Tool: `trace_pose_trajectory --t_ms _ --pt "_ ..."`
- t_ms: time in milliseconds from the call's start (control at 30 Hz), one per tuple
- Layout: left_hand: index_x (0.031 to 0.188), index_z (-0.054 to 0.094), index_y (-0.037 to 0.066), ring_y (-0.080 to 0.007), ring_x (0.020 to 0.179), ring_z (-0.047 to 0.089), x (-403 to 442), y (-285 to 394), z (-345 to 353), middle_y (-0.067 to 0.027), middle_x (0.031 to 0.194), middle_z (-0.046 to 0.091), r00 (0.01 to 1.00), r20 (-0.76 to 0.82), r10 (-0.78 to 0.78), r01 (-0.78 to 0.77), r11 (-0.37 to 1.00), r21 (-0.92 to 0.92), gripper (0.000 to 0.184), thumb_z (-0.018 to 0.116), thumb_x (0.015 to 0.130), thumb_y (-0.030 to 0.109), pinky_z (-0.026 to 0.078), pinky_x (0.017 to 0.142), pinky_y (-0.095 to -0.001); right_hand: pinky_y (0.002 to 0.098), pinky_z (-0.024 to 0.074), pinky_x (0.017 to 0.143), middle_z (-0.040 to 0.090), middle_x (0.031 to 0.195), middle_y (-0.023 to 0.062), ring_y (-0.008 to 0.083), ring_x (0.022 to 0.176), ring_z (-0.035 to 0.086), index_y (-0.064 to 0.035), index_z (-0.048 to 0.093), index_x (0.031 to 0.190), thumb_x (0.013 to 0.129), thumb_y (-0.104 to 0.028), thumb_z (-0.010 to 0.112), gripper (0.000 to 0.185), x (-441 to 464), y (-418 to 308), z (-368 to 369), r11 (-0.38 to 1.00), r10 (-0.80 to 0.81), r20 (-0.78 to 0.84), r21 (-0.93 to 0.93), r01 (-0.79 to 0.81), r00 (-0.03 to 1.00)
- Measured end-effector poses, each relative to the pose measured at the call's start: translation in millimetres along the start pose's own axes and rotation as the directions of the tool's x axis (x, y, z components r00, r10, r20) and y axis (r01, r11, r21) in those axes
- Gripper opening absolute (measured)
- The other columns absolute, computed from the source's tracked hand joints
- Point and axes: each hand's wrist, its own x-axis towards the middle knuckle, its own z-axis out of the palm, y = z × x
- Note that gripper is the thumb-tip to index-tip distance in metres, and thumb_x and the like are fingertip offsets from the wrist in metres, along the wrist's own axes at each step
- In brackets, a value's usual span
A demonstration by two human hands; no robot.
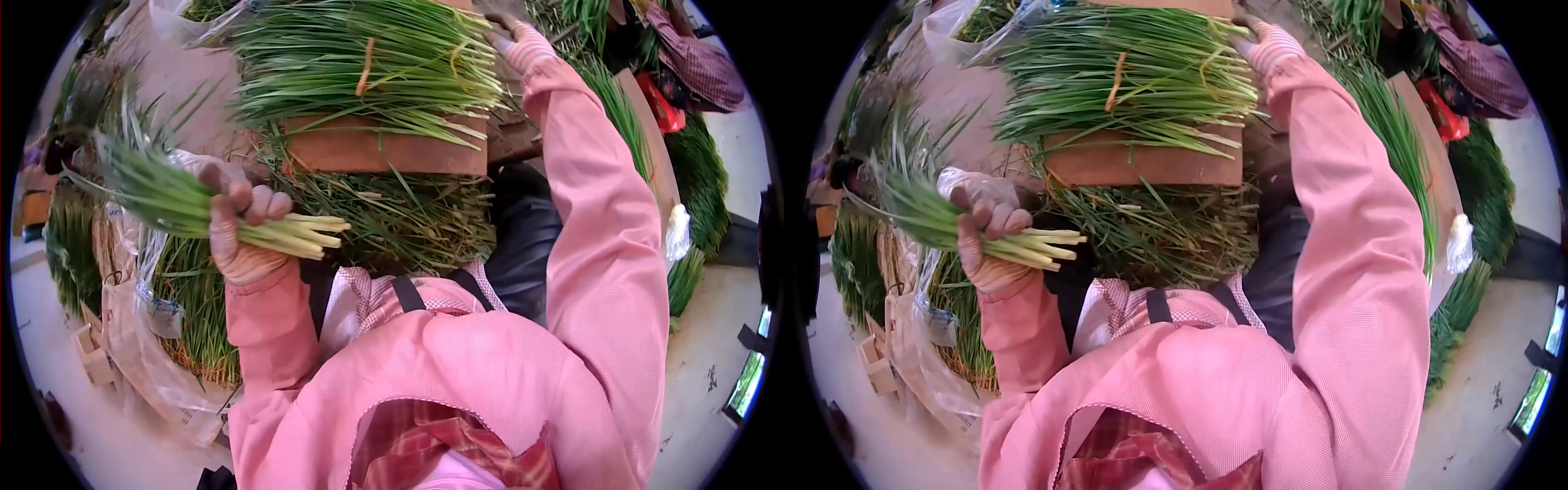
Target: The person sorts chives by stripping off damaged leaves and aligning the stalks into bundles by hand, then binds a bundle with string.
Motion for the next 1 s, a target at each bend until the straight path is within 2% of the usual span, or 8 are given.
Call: trace_pose_trajectory --t_ms 167,267,533,667,733,767,900,1000 --pt "0.099 0.048 0.019 -0.0084 0.055 0.032 -7.2 -6.3 -21.7 0.0047 0.067 0.042 0.994 0.097 -0.044 0.033 0.993 0.110 0.021 0.052 0.082 0.010 0.030 0.057 -0.0276 0.0283 0.0439 0.069 0.060 0.082 0.0104 0.0199 0.076 0.055 -0.0073 0.058 0.094 0.075 -0.019 0.058 0.022 -118.8 -8.7 15.6 0.999 0.002 -0.014 -0.051 -0.002 1.000" --pt "0.096 0.048 0.022 -0.0094 0.057 0.037 -12.9 -25.0 -18.4 0.0041 0.071 0.052 0.994 -0.083 -0.073 0.077 0.996 0.046 0.025 0.056 0.078 0.006 0.033 0.061 -0.0286 0.0352 0.0445 0.066 0.057 0.076 0.0136 0.0300 0.073 0.055 -0.0109 0.057 0.091 0.074 -0.020 0.056 0.019 -150.6 2.0 45.4 0.970 -0.159 0.073 -0.175 0.169 0.985" --pt "0.097 0.047 0.022 -0.0126 0.060 0.048 -35.4 -66.8 1.7 0.0034 0.071 0.051 0.937 -0.318 -0.144 0.167 0.985 0.047 0.032 0.059 0.074 0.002 0.044 0.060 -0.0323 0.0388 0.0433 0.068 0.053 0.087 0.0152 0.0326 0.079 0.053 -0.0135 0.048 0.103 0.074 -0.028 0.056 0.033 -147.1 -12.3 64.4 0.866 -0.069 0.175 -0.478 0.146 0.982" --pt "0.097 0.046 0.020 -0.0132 0.063 0.052 -50.3 -92.8 -11.5 0.0024 0.075 0.052 0.845 -0.475 -0.245 0.295 0.955 0.034 0.030 0.055 0.076 0.001 0.048 0.062 -0.0340 0.0392 0.0440 0.067 0.056 0.084 0.0152 0.0349 0.080 0.054 -0.0074 0.050 0.088 0.071 -0.028 0.059 0.028 -154.8 -30.1 71.4 0.839 0.012 0.286 -0.524 0.146 0.958" --pt "0.098 0.046 0.019 -0.0128 0.064 0.053 -52.5 -98.0 -15.8 0.0010 0.077 0.053 0.837 -0.466 -0.287 0.327 0.945 0.005 0.030 0.056 0.076 0.002 0.049 0.062 -0.0331 0.0365 0.0440 0.065 0.058 0.078 0.0162 0.0331 0.077 0.055 -0.0033 0.052 0.085 0.069 -0.027 0.059 0.029 -144.0 -31.1 70.4 0.896 0.090 0.383 -0.434 0.092 0.919" --pt "0.102 0.041 0.015 -0.0136 0.063 0.051 -53.5 -101.0 -15.6 -0.0023 0.077 0.053 0.810 -0.538 -0.233 0.324 0.943 0.080 0.038 0.061 0.072 0.003 0.046 0.060 -0.0319 0.0322 0.0434 0.066 0.058 0.074 0.0167 0.0285 0.072 0.055 -0.0007 0.054 0.088 0.069 -0.027 0.059 0.033 -142.7 -25.2 72.4 0.966 0.195 0.410 -0.238 -0.102 0.891" --pt "0.102 0.043 0.013 -0.0143 0.062 0.052 -56.6 -100.6 -25.1 -0.0049 0.080 0.055 0.805 -0.545 -0.233 0.313 0.948 0.057 0.038 0.063 0.071 0.004 0.047 0.060 -0.0321 0.0257 0.0415 0.065 0.060 0.076 0.0050 0.0110 0.069 0.050 -0.0016 0.059 0.089 0.074 -0.020 0.062 0.024 -159.3 -3.1 78.3 0.873 0.244 0.465 0.277 -0.401 0.851" --pt "0.100 0.046 0.017 -0.0129 0.066 0.053 -56.8 -102.3 -35.3 -0.0019 0.080 0.054 0.811 -0.544 -0.214 0.340 0.930 0.142 0.034 0.061 0.072 0.004 0.048 0.062 -0.0312 0.0245 0.0413 0.064 0.059 0.074 0.0044 0.0097 0.067 0.049 0.0000 0.059 0.088 0.074 -0.018 0.062 0.023 -169.6 2.9 74.0 0.913 0.305 0.389 0.140 -0.383 0.869"
